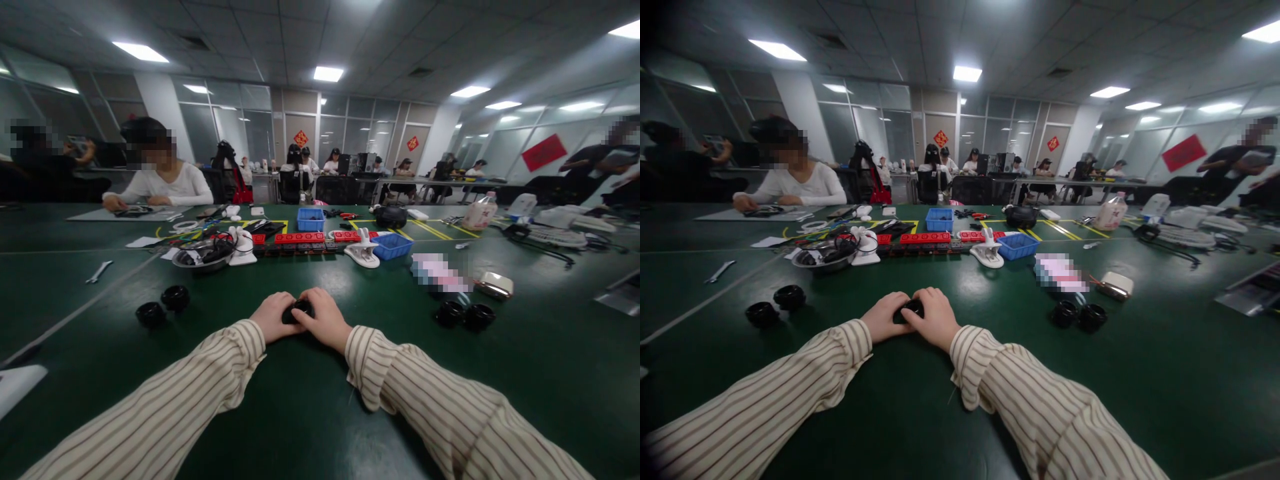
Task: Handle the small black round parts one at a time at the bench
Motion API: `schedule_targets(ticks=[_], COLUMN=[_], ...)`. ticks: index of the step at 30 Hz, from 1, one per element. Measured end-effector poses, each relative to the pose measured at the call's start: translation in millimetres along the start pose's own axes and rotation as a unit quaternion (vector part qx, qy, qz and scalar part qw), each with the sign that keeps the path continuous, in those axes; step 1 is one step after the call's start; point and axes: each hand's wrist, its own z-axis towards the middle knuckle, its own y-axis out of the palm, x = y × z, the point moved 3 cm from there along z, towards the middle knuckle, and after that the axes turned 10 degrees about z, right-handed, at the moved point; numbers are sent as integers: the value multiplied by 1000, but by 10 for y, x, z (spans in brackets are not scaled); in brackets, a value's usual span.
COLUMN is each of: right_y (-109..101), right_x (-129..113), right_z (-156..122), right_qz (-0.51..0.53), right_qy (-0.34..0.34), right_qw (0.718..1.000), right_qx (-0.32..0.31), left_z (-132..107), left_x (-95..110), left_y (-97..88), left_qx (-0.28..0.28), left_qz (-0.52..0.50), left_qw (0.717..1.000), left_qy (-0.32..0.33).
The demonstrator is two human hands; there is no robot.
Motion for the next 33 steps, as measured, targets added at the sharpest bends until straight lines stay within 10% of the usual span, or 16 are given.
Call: schedule_targets(ticks=[33], right_y=[-15], right_x=[-94], right_z=[-16], right_qz=[28], right_qy=[-88], right_qw=[993], right_qx=[-70], left_z=[0], left_x=[-56], left_y=[59], left_qx=[-17], left_qz=[-55], left_qw=[997], left_qy=[49])
